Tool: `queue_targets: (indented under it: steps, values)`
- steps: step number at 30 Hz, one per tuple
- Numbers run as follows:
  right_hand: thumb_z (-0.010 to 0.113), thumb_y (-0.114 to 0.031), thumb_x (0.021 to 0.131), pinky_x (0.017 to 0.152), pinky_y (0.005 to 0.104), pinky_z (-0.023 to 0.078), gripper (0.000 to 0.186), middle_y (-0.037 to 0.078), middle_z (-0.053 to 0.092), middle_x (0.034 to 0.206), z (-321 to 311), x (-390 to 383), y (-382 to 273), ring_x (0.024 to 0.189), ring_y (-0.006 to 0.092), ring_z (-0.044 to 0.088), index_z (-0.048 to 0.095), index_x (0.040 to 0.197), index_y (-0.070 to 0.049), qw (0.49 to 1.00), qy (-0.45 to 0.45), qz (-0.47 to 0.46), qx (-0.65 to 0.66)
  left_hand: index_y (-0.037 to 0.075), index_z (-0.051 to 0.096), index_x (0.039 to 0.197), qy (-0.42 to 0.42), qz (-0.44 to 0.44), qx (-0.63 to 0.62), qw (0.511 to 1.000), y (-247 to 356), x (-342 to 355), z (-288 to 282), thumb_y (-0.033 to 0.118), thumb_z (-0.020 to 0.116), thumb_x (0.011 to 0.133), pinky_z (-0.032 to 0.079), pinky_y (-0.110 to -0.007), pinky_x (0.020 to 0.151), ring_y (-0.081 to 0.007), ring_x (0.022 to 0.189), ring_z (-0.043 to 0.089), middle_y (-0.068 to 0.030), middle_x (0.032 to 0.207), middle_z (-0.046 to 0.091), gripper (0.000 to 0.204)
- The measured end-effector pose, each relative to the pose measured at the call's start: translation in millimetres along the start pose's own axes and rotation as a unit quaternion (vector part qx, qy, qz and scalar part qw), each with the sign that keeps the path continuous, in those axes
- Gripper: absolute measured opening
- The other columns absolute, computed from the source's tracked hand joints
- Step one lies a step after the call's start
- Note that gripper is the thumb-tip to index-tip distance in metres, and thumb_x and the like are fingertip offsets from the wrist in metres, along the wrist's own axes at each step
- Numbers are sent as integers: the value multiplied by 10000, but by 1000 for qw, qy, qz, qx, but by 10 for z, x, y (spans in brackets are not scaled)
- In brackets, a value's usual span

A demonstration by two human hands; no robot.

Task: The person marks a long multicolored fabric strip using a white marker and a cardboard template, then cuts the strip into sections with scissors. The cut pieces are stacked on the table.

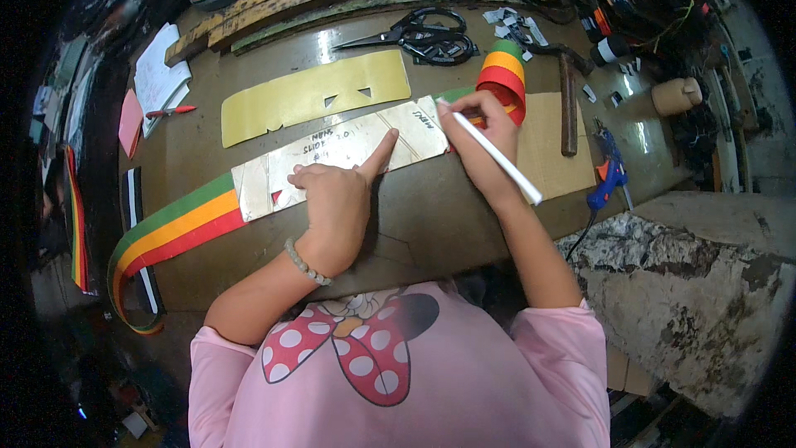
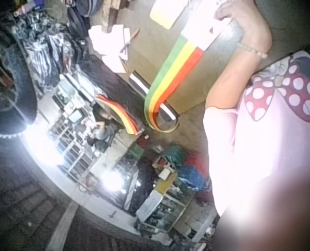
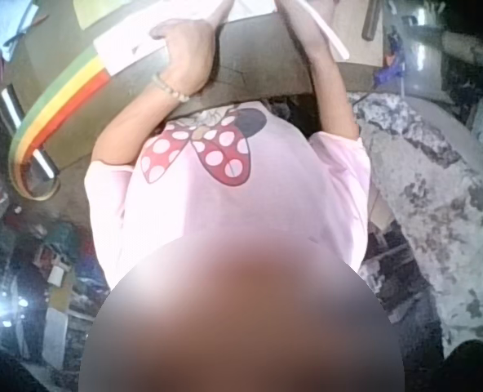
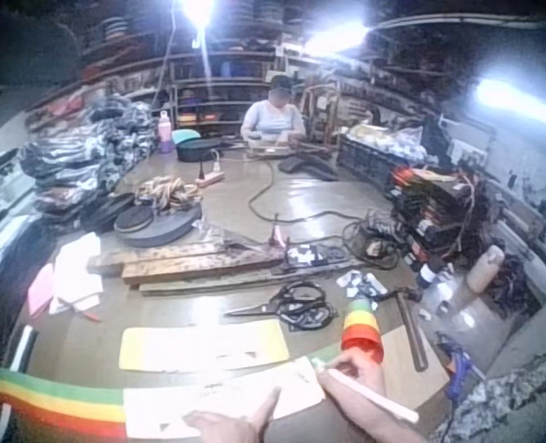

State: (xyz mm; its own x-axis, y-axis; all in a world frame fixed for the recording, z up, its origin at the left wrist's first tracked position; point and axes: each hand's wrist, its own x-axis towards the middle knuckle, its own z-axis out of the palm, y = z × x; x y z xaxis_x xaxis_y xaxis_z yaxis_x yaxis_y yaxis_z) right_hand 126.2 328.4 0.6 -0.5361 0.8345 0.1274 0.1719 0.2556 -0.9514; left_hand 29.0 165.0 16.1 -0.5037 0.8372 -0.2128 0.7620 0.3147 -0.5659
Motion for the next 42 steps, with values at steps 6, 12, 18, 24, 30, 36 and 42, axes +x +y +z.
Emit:
queue_targets:
  steps: [6, 12, 18, 24, 30, 36, 42]
  values:
    - [739, -153, 853, 559, 239, 423, 194, 16, 605, 697, 52, 238, 174, 619, 61, 523, 609, 848, -9, 998, -52, 21, -34, 387, -41, 1575, 10, -6, -6, 1000, 6, -3, 2, 88, 478, 954, 551, -524, 718, -427, 801, 702, -353, 926, 680, 863]
    - [719, -125, 791, 536, 255, 410, 182, 27, 569, 646, -11, 149, 62, 575, 71, 499, 588, 757, -3, 989, -87, -16, -114, 397, -37, 1573, 1, -9, -7, 1000, 6, 15, -24, 75, 468, 960, 546, -511, 736, -420, 781, 693, -332, 893, 681, 857]
    - [751, -150, 809, 554, 224, 375, 205, -33, 554, 705, -395, -68, -10, 632, 33, 473, 564, 772, -74, 958, -249, -10, -144, 283, 310, 1532, 35, 57, -38, 997, -111, 78, -53, 183, 546, 946, 537, -482, 763, -358, 851, 662, -219, 893, 675, 640]
    - [577, -227, 1020, 696, 225, 486, 198, 30, 660, 882, -314, -33, 109, 730, 86, 586, 591, 1108, -49, 989, -82, 94, 84, 30, 624, 1030, 234, 285, -396, 841, -229, 734, 78, 450, 773, 739, 526, -433, 804, -352, 1022, 589, -193, 1019, 604, 531]
    - [476, -353, 1056, 894, 308, 495, 341, 143, 666, 1147, -385, 27, 313, 937, 156, 641, 532, 1192, -46, 996, -56, 63, -9, 89, 524, 1219, 214, 234, -444, 838, -328, 798, 69, 445, 860, 607, 473, -482, 820, -378, 1009, 589, -195, 1043, 598, 784]
    - [493, -442, 992, 1050, 393, 417, 458, 154, 536, 1311, -266, -106, 360, 1193, 242, 542, 410, 1226, -57, 985, -105, -27, 133, 65, 464, 1235, 440, 218, -716, 496, -479, 541, -656, 283, 857, 633, 448, -482, 932, -396, 1145, 517, -226, 1149, 511, 751]
    - [617, -188, 908, 1075, 391, 382, 429, 123, 509, 1249, 106, -227, -22, 1209, 233, 504, 432, 1258, -23, 954, -124, -148, 230, 82, 387, 1343, 525, 234, -771, 275, -516, 262, -661, 252, 862, 672, 366, -447, 1072, -372, 1305, 424, -227, 1395, 410, 839]
